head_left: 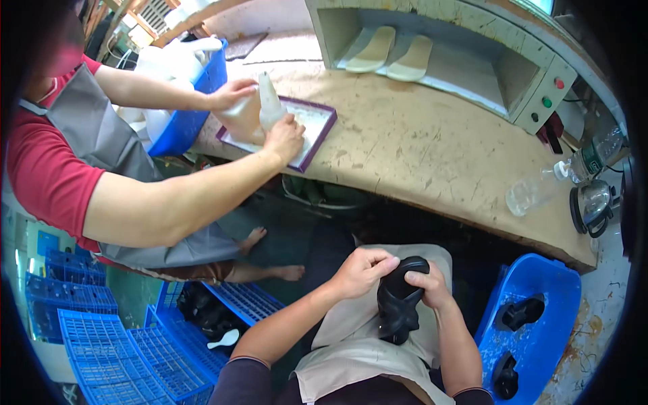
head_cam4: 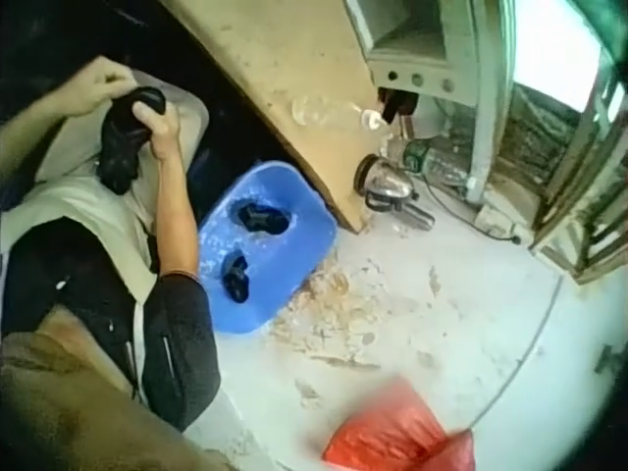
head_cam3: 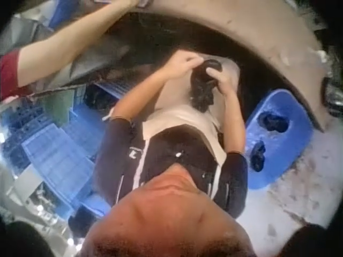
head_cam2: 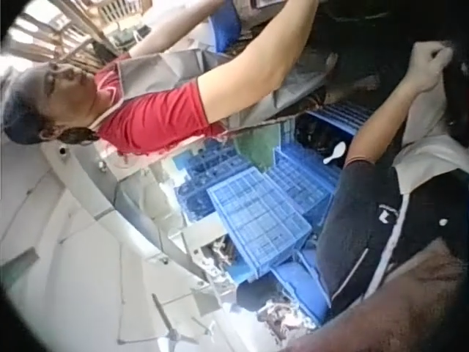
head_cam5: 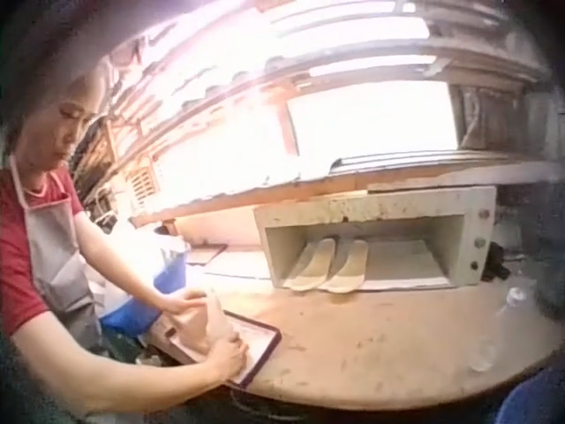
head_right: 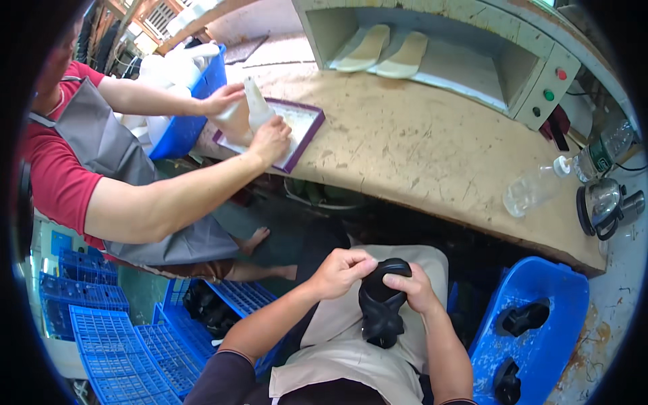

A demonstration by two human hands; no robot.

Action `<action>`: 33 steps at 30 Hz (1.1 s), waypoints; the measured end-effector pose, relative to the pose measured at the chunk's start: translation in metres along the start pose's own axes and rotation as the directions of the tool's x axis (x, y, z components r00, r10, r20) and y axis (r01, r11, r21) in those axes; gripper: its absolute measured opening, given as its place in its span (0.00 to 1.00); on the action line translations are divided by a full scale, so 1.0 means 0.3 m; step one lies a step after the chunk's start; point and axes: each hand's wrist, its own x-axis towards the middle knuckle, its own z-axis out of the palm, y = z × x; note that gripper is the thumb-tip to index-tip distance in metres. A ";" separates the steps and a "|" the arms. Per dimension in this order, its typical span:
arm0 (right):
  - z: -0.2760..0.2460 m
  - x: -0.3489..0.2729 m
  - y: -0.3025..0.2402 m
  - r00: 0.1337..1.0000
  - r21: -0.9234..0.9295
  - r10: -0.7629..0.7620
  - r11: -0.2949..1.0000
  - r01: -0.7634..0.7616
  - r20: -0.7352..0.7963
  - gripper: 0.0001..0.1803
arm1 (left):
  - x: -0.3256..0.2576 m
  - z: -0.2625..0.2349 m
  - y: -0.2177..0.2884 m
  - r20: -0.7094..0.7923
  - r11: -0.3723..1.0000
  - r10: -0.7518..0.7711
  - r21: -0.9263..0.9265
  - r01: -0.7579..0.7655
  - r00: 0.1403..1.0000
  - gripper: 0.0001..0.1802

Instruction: Assembling and cleaning shoes by applying liquid from a bottle and rubbing with a cloth.

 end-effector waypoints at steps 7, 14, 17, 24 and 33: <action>-0.006 0.011 -0.033 1.000 -0.053 0.004 0.999 -0.004 -0.004 0.16 | -0.021 0.104 -0.001 -0.276 0.993 -0.012 -0.120 -0.022 0.961 0.11; 0.018 0.041 -0.031 1.000 -0.054 0.005 0.999 -0.005 -0.002 0.16 | 0.012 0.103 -0.071 -0.428 0.926 -0.047 -0.357 -0.121 0.903 0.11; 0.023 0.048 -0.027 0.999 -0.047 0.032 0.998 -0.034 -0.037 0.16 | 0.033 0.076 -0.095 -0.367 0.912 -0.123 -0.408 -0.041 0.922 0.11; 0.039 0.096 0.012 0.999 -0.053 0.035 0.998 -0.036 -0.033 0.15 | 0.071 -0.037 -0.100 -0.104 0.967 -0.177 -0.205 0.153 0.979 0.17; 0.007 0.157 0.073 0.999 -0.152 0.036 0.988 -0.031 0.030 0.15 | 0.133 -0.032 -0.102 -0.230 0.969 -0.176 -0.209 0.128 0.957 0.16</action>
